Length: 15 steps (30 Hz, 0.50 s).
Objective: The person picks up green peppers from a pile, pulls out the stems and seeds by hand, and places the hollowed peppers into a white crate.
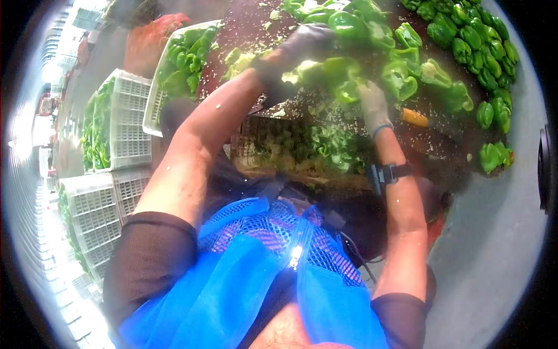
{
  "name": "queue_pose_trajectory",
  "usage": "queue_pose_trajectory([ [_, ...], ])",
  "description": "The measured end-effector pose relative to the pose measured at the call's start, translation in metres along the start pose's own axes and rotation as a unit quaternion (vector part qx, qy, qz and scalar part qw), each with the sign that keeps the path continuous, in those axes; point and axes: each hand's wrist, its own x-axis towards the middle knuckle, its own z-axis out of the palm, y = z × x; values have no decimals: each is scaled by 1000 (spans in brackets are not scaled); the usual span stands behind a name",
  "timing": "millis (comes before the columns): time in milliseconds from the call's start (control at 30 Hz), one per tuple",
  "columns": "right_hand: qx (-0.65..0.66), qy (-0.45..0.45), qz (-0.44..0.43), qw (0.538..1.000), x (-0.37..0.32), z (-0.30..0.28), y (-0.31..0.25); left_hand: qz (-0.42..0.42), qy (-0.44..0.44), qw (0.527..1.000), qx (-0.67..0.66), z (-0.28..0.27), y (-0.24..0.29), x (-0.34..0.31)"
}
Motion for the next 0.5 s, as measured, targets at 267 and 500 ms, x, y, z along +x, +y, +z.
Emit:
queue_pose_trajectory([
  [267,-9,3,-13,1000,1,4,6,-95,-76,987,107,29,49,-40],
  [500,-13,10,9,1000,-3,2,1,-73,-121,954,264,43,78,-32],
])
